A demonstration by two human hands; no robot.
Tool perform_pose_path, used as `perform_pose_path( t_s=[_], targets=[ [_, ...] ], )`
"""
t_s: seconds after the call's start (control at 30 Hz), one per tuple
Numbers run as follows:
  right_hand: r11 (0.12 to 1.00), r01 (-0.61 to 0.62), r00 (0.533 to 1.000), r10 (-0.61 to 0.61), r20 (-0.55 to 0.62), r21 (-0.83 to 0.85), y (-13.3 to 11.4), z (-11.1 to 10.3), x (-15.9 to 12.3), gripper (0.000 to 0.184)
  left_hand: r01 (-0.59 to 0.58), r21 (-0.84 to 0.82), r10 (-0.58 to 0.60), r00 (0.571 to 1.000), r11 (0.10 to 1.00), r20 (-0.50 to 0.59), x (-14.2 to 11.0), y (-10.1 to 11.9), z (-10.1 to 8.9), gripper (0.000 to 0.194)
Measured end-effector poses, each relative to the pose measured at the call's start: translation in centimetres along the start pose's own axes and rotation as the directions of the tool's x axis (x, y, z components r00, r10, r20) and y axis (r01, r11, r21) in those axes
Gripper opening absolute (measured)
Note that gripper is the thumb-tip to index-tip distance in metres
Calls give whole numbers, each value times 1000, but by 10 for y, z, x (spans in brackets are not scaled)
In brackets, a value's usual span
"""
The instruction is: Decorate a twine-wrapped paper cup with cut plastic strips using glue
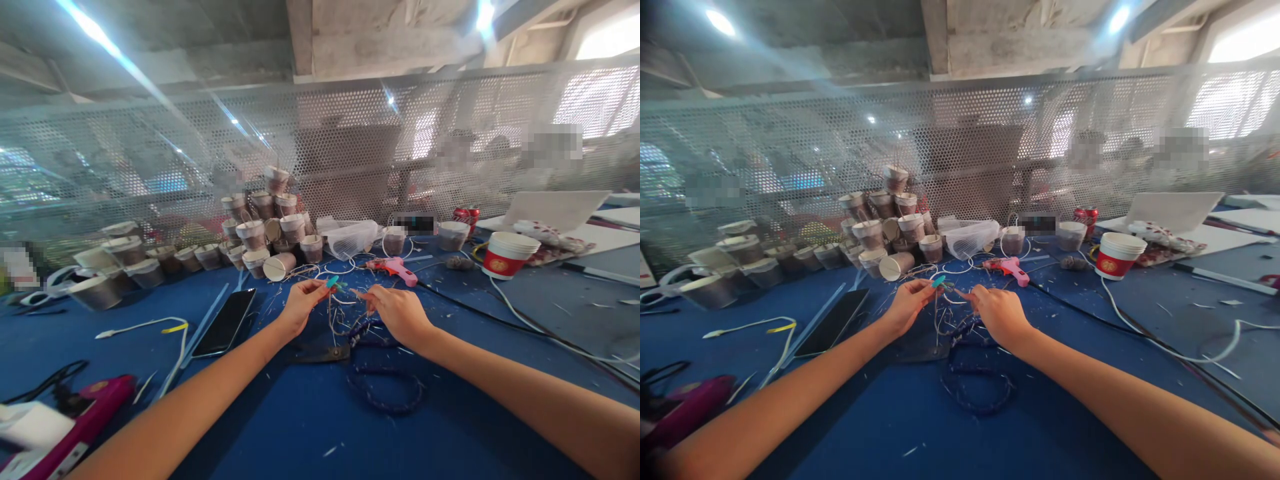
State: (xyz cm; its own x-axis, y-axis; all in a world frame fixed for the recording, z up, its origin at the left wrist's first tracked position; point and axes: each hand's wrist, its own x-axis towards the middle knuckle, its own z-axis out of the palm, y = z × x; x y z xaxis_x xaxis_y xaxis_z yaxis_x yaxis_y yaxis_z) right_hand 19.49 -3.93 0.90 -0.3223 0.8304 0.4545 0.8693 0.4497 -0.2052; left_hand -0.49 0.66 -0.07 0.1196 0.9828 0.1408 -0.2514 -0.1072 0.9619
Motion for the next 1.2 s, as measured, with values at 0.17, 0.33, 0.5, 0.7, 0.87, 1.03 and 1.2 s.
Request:
perform_pose_path(
  t_s=[0.17,0.33,0.5,0.7,0.87,1.03,1.2],
  targets=[
    [1000,29,994,-27,-104,10,3,3,1,21,19,-6,-19,999,1000,-40,-1,2,1,24],
    [999,43,981,-44,-190,-10,7,8,0,23,19,-20,-20,998,1000,-51,-2,3,2,24],
    [998,43,984,-49,-173,-36,6,6,-1,29,8,4,-8,999,1000,-43,-1,2,2,24],
    [998,60,987,-63,-150,-25,2,4,-1,30,-10,15,11,1000,1000,-25,0,1,1,23],
    [997,43,991,-50,-124,-61,1,4,-1,29,-13,20,13,1000,1000,-17,0,0,0,21],
    [998,43,993,-48,-108,-48,2,4,0,31,-22,21,22,1000,1000,-8,1,-2,-1,21],
    [995,89,984,-95,-152,-46,2,5,0,30,-14,25,14,1000,1000,-19,0,-1,0,21]
  ],
)
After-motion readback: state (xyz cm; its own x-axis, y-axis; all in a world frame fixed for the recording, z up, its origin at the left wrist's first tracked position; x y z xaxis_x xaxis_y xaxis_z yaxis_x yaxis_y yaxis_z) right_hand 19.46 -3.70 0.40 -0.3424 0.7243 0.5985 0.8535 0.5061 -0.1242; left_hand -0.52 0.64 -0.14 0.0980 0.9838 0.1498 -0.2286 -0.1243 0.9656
